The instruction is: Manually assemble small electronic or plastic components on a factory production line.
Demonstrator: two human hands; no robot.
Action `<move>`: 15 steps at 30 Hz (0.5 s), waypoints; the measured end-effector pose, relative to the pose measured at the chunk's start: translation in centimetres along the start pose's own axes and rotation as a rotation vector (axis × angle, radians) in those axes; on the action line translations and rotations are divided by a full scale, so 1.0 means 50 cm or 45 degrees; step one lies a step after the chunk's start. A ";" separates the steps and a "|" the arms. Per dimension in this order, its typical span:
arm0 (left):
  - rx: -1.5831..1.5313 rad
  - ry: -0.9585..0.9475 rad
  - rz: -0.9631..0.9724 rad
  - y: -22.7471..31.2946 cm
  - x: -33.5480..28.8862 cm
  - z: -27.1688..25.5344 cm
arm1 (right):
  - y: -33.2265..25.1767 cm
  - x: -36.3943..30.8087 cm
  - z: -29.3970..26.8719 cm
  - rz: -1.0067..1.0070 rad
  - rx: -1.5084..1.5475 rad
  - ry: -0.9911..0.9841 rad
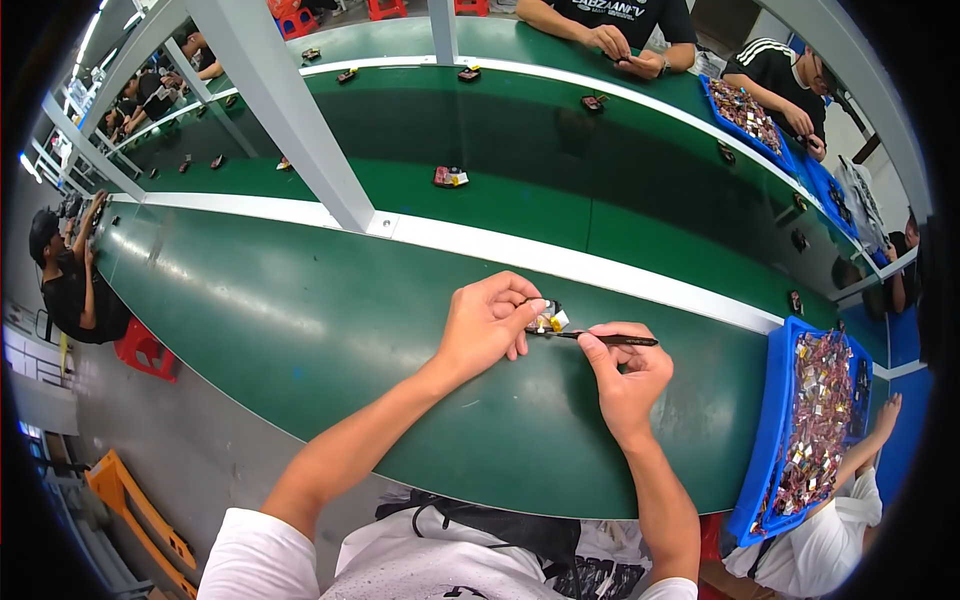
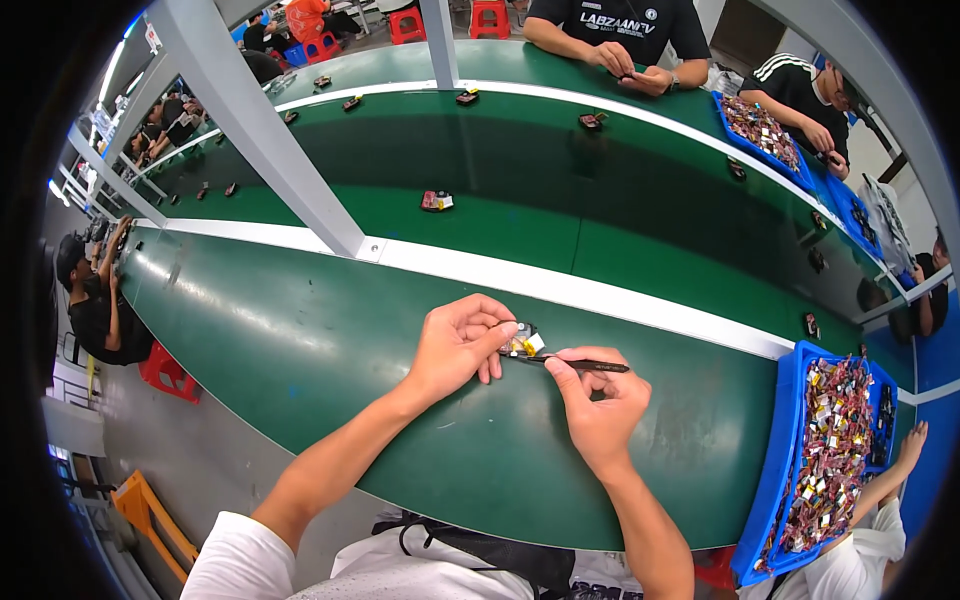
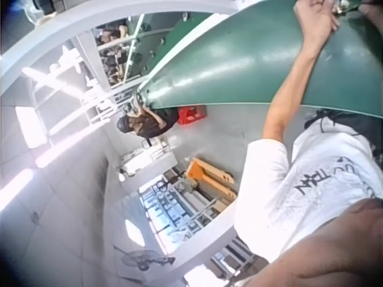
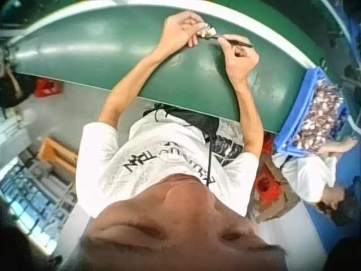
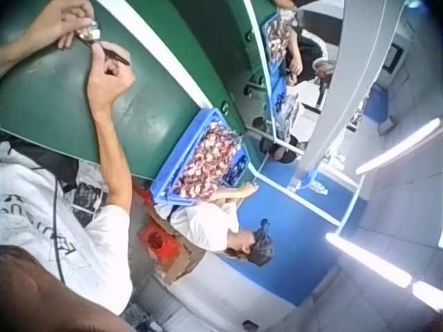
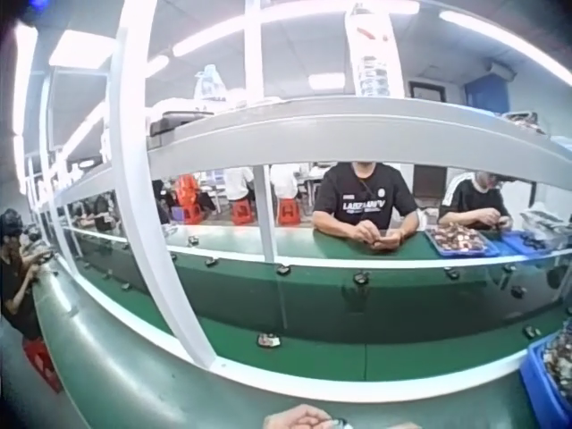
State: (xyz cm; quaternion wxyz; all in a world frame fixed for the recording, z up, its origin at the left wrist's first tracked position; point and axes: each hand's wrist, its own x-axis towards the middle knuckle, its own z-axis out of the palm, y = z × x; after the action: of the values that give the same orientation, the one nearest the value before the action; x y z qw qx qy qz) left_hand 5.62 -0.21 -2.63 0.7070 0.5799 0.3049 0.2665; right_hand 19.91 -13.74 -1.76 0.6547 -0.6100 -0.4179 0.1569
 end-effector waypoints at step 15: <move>0.034 0.010 0.064 0.001 -0.017 0.022 | -0.001 -0.008 0.002 -0.102 -0.182 -0.027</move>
State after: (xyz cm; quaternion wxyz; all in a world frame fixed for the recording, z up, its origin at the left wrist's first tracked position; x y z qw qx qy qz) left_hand 5.87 -1.53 -2.34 0.6910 0.5956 0.2964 0.2826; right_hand 19.57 -13.97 -1.86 0.6109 -0.6363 -0.4588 0.1069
